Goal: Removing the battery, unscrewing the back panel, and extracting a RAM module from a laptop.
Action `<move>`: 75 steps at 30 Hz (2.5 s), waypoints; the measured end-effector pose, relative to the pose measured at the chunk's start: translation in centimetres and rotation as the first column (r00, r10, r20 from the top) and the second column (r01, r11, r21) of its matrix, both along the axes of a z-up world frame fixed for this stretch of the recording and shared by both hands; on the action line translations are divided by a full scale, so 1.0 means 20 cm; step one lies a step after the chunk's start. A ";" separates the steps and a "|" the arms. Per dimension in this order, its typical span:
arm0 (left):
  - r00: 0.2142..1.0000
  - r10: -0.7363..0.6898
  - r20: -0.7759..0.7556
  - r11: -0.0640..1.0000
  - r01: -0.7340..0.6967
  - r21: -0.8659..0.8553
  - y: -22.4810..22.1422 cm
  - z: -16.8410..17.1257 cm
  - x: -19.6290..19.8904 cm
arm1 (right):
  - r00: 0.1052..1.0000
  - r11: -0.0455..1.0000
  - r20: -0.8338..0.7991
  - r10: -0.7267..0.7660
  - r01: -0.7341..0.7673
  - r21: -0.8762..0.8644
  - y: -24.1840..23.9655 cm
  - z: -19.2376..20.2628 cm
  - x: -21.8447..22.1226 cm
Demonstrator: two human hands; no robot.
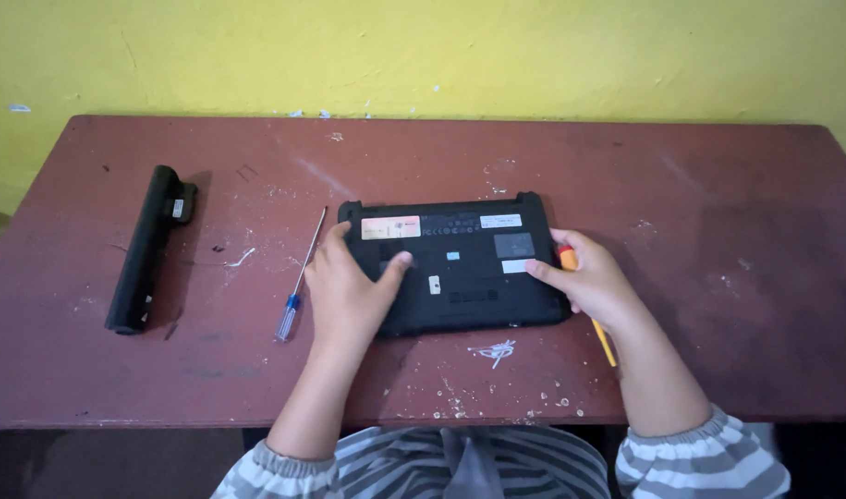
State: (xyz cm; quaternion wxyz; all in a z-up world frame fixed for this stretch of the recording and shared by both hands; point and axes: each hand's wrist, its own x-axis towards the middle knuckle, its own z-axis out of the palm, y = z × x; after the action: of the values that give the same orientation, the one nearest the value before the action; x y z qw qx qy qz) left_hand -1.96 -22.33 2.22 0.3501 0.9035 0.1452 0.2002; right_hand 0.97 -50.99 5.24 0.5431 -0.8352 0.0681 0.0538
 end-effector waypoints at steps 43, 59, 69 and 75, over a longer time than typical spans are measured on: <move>0.992 -0.114 0.052 0.918 0.085 0.388 0.03 0.05 -0.27 | 0.954 0.923 0.297 -0.046 0.154 -0.352 -0.27 0.05 -0.36; 0.804 -0.585 -0.112 0.677 0.559 0.479 -0.06 0.09 -0.29 | 0.644 0.963 0.753 0.138 -0.264 0.049 0.01 0.14 -0.45; 0.809 -0.581 -0.088 0.683 0.544 0.488 -0.06 0.10 -0.30 | 0.643 0.968 0.739 0.200 -0.245 -0.049 0.04 0.19 -0.45; 0.810 -0.578 -0.102 0.670 0.542 0.507 -0.06 0.09 -0.30 | 0.668 0.993 0.735 0.114 -0.083 -0.079 0.11 0.17 -0.47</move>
State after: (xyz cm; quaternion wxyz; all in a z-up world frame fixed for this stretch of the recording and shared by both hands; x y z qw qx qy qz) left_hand -7.90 -23.46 4.08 0.1450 0.9562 -0.2094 0.1445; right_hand -8.36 -48.83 8.68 0.5043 -0.7985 -0.2009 -0.2601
